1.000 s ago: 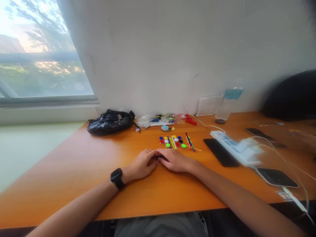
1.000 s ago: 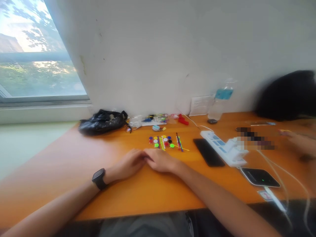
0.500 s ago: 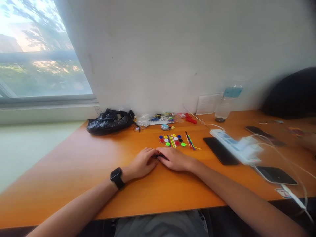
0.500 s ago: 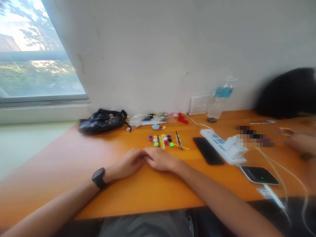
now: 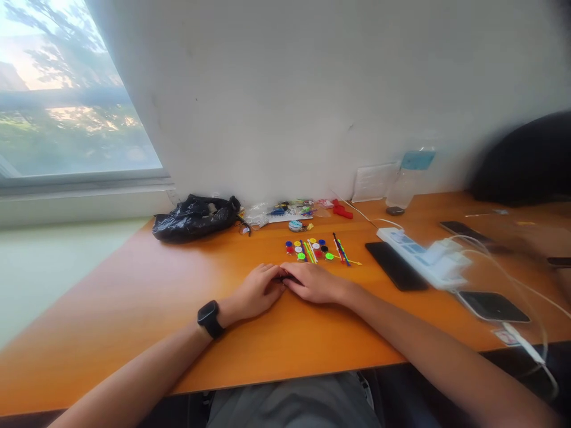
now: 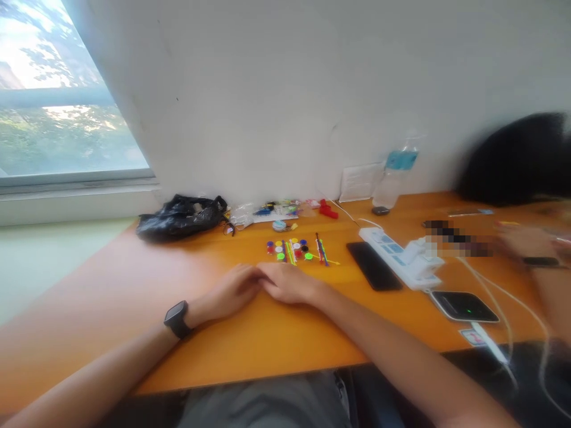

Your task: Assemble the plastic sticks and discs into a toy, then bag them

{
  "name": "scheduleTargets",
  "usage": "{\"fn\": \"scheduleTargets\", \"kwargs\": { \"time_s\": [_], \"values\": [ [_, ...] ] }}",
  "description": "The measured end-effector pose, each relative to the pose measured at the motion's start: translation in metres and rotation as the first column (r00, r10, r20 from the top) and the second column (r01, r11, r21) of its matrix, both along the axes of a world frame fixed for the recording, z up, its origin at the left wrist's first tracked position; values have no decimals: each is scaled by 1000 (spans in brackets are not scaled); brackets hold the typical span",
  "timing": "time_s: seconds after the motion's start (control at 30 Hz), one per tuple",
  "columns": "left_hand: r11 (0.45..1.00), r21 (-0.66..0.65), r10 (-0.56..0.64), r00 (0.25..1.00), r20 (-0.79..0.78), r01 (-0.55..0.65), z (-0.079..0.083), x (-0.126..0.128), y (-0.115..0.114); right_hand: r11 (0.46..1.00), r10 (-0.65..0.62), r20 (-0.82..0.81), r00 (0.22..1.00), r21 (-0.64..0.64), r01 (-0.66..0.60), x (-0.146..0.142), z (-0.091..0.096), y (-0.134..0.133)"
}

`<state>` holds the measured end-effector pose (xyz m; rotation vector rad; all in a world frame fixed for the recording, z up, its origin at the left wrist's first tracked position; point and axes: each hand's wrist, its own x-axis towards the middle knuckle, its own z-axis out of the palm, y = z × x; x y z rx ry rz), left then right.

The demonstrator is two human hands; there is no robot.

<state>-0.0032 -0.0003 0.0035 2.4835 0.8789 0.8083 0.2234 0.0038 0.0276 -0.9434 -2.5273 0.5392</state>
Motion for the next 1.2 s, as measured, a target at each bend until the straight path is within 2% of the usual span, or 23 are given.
{"fn": "scheduleTargets", "kwargs": {
  "time_s": [0.23,1.0,1.2],
  "values": [
    [1000,-4,-2,1000,-1,2,2,0,-1,1000,2,13,1000,14,-2,0,0,0],
    [1000,-7,29,999,-15,-29,2,1,-1,997,-54,36,998,-57,56,-2,2,-1],
    [1000,-22,17,999,27,-16,1,1,-2,995,-37,-57,998,-90,31,-4,3,0]
  ]
}}
